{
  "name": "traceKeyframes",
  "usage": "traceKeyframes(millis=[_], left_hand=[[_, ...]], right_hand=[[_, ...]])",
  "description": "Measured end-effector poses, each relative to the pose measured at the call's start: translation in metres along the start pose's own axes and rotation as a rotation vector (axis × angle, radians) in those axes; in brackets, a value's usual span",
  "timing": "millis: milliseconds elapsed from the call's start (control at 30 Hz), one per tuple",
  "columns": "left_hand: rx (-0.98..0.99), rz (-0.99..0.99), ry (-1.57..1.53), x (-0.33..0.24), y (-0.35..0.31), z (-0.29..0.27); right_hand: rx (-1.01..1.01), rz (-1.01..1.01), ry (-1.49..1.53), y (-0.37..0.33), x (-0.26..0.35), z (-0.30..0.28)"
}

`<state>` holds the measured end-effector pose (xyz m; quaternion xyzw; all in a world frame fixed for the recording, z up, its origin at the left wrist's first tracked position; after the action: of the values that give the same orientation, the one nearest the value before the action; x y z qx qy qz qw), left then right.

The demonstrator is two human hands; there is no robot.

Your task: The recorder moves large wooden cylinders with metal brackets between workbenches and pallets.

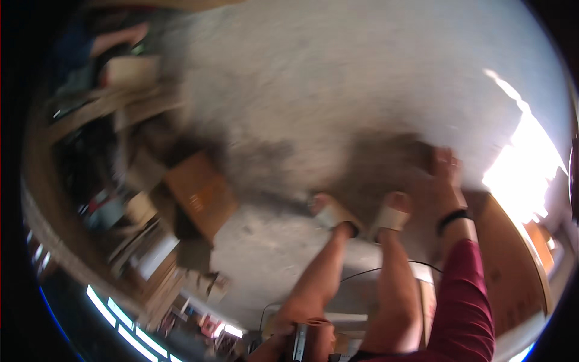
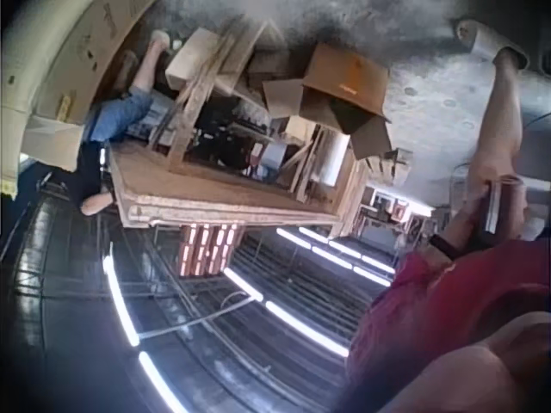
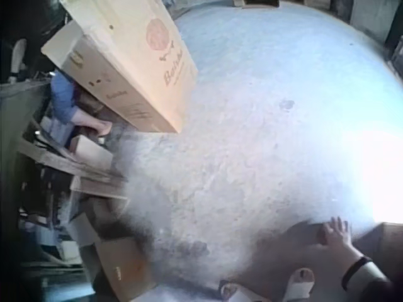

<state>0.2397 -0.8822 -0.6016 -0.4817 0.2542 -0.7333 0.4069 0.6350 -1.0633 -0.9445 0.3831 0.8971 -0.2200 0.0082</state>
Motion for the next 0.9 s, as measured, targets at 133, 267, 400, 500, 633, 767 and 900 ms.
traceKeyframes(millis=[133,267,400,500,633,767,900], left_hand=[[-0.090,-0.057,0.016,-0.003,0.012,0.017],[-0.160,0.049,0.039,-0.001,0.001,0.052],[-0.048,0.117,0.215,-0.008,-0.010,0.117],[0.011,0.240,0.336,-0.006,-0.048,0.161],[0.094,0.411,0.483,0.001,-0.116,0.213],[0.123,0.587,0.552,0.014,-0.205,0.234],[0.003,0.804,0.475,0.023,-0.301,0.227]], right_hand=[[0.406,0.259,0.079,0.016,-0.073,0.040],[0.671,0.257,0.286,0.018,0.017,-0.105],[0.650,0.281,0.232,-0.039,0.036,-0.159],[0.563,0.112,0.616,-0.075,0.068,-0.262],[0.812,0.034,1.139,-0.100,0.066,-0.364],[0.360,-0.643,0.907,-0.092,0.041,-0.386],[0.366,-0.553,0.321,-0.096,0.020,-0.513]])
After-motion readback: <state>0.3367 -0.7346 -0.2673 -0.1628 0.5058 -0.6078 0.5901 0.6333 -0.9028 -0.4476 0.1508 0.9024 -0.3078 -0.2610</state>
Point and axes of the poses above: each hand's wrist, its own y-axis towards the middle knuckle, its own z-axis out of the palm, x = y × z, the point moved 7 cm from there along y, towards the middle knuckle, and after that the axes turned 8 degrees about x, right-handed, at the moved point
